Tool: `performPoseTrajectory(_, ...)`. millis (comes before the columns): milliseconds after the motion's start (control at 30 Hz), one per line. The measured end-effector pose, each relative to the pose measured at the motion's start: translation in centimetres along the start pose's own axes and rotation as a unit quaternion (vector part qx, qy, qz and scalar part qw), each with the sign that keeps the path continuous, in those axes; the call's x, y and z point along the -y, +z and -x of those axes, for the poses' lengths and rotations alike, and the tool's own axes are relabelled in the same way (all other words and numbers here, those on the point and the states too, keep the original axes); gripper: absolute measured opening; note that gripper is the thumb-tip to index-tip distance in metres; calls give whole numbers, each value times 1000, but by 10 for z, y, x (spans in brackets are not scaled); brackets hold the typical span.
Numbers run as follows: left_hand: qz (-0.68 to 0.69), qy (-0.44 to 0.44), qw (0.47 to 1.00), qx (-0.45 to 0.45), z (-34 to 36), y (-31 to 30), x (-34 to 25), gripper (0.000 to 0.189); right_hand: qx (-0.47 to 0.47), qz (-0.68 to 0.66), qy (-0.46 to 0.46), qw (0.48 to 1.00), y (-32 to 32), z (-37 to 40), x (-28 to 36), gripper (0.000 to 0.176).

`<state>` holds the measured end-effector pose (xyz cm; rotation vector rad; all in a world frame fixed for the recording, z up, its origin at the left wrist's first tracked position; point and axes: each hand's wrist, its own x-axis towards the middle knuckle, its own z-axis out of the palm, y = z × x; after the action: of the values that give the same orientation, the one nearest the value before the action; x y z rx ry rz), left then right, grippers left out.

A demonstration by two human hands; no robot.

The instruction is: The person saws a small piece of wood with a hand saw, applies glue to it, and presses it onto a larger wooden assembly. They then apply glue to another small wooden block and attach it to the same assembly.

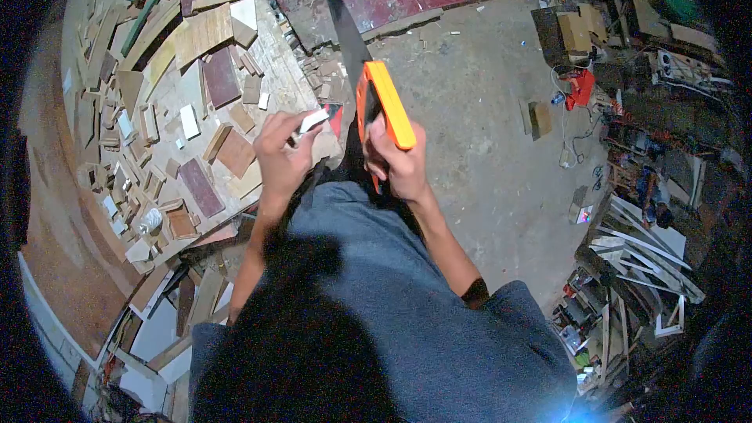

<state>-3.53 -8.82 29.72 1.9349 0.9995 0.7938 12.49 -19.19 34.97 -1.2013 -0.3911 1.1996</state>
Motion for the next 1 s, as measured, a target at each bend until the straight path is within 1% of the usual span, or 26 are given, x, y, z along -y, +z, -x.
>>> performPoseTrajectory(200, 13, -13, 1000, -19, 2, -10, 5, 24, 22, -21, 4, 1000, 8, 10, 9, 26)
performPoseTrajectory(300, 17, -35, 999, -29, 1, -5, 4, 21, 51, -36, 15, 998, 16, 17, 10, 25)
performPoseTrajectory(367, 41, -60, 997, -36, 1, 0, 3, 19, 73, -21, 23, 997, 22, 20, 9, 25)
performPoseTrajectory(400, 41, -60, 997, -37, 1, 0, 3, 19, 74, 0, 34, 997, 21, 20, 7, 26)
performPoseTrajectory(467, 36, -96, 994, -37, 2, 1, 5, 18, 72, -5, 39, 997, 26, 21, 8, 26)
performPoseTrajectory(500, 35, -97, 994, -39, 1, 2, 7, 18, 70, -11, 44, 997, 29, 20, 8, 26)
performPoseTrajectory(567, 15, -65, 996, -52, -3, 5, 11, 17, 76, 2, 41, 996, 29, 20, 4, 26)
performPoseTrajectory(700, 16, -91, 994, -51, -6, 6, 6, 15, 50, 36, 43, 997, 29, 18, 5, 25)
performPoseTrajectory(833, 18, -80, 992, -98, -14, 10, 13, 15, 81, 27, 51, 995, 34, 23, 4, 24)
performPoseTrajectory(867, 12, -82, 990, -118, -16, 10, 19, 16, 77, 50, 38, 995, 36, 27, -1, 24)
performPoseTrajectory(900, 14, -79, 990, -117, -18, 8, 28, 16, 82, 40, 62, 994, 33, 29, -5, 23)
performPoseTrajectory(967, 62, -177, 976, -114, -20, 1, 47, 16, 50, 46, 82, 994, 37, 28, 0, 24)
performPoseTrajectory(1000, 141, -230, 959, -88, -22, -7, 41, 19, 52, 45, 81, 994, 38, 27, 1, 24)
